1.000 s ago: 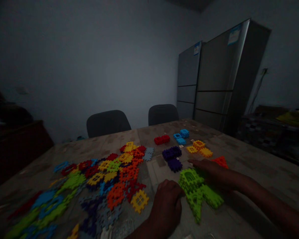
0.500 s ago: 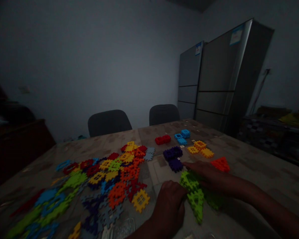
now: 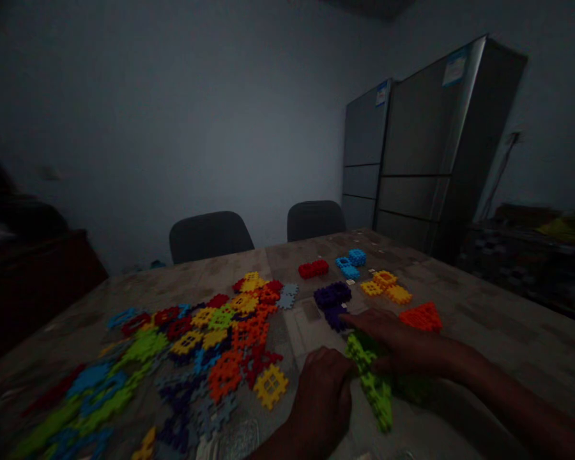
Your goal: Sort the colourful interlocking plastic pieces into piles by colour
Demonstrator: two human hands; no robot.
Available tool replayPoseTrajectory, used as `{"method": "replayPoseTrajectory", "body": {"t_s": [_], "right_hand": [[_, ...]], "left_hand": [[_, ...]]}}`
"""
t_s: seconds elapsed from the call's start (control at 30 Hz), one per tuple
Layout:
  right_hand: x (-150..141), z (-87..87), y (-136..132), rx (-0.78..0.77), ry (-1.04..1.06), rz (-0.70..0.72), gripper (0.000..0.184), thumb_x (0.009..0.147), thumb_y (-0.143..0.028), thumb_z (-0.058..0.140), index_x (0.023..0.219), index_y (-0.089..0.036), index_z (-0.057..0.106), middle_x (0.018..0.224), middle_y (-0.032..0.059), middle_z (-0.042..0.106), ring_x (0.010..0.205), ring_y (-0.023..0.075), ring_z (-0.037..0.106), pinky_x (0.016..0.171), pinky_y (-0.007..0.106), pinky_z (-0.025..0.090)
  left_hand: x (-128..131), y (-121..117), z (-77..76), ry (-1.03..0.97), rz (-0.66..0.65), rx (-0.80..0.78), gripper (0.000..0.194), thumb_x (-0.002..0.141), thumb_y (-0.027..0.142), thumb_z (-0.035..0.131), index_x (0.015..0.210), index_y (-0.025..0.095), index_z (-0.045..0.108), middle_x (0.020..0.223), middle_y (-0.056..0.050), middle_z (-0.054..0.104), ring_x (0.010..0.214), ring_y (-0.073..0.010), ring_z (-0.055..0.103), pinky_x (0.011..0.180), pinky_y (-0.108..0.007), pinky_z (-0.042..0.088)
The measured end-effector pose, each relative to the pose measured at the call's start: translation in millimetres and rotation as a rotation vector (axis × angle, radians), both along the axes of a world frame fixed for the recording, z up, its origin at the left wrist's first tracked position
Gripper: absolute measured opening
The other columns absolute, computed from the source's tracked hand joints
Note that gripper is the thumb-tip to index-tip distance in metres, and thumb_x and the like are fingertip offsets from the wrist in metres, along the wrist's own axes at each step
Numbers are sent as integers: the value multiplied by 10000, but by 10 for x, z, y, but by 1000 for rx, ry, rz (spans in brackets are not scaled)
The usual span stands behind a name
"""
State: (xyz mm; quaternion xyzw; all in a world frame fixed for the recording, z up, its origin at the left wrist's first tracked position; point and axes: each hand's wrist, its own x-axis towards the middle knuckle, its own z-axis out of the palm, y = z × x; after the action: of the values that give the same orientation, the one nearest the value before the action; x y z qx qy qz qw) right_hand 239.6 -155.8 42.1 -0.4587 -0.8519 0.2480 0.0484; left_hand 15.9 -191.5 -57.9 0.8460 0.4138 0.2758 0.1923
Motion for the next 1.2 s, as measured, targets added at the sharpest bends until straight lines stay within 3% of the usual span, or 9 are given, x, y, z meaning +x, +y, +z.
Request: {"method": "replayPoseTrajectory", "body": {"t_s": [0.13, 0.4, 0.7, 0.9, 1.07, 1.2], "right_hand": [[35, -44, 48, 20, -10, -21, 891, 851, -409, 719, 1668, -239, 406, 1649, 185, 494, 1533, 440, 408, 1259, 655, 267], [97, -62, 70, -37, -67, -40, 981, 788, -318, 721, 1691, -242, 348, 1681, 160, 449, 1563, 418, 360, 1280, 614, 241], [94, -65, 96, -67, -28, -25, 980, 788, -333, 750, 1685, -252, 364, 1661, 169, 476, 1541, 431, 396, 1261, 621, 280], [416, 51, 144, 17, -20, -89, 931, 825, -314, 664, 1696, -280, 336, 1690, 117, 455, 1555, 397, 394, 1273, 603, 263], [610, 30, 184, 22, -47, -96, 958, 729, -219, 653, 1656, -300, 427, 1688, 80, 462, 1536, 398, 426, 1259, 593, 295], [587, -79, 246, -17, -86, -79, 983, 702, -227, 632, 1660, -183, 418, 1720, 137, 384, 1583, 400, 325, 1273, 584, 253]], "left_hand": [[1, -4, 8, -8, 0, -14, 418, 770, 64, 571, 1123, 167, 772, 1075, -128, 763, 1049, -289, 662, 1022, -472, 502], [-18, -25, 5, 11, -9, -23, 385, 779, 65, 564, 1086, 162, 774, 1078, -134, 741, 1059, -294, 648, 1028, -475, 491], [-23, -62, 36, 35, -27, -27, 375, 774, 95, 584, 1079, 165, 792, 1087, -148, 708, 1082, -320, 631, 976, -478, 498], [-17, -25, -10, 5, -7, -28, 393, 778, 65, 565, 1083, 171, 788, 1095, -136, 729, 1085, -305, 639, 1007, -469, 488], [-22, -8, -7, -29, 1, -10, 405, 721, 26, 562, 1019, 194, 779, 1007, -103, 733, 1010, -278, 652, 965, -438, 494], [-14, -10, -32, -59, 13, 25, 404, 712, 7, 557, 1008, 176, 773, 983, -108, 736, 987, -275, 654, 963, -443, 496]]}}
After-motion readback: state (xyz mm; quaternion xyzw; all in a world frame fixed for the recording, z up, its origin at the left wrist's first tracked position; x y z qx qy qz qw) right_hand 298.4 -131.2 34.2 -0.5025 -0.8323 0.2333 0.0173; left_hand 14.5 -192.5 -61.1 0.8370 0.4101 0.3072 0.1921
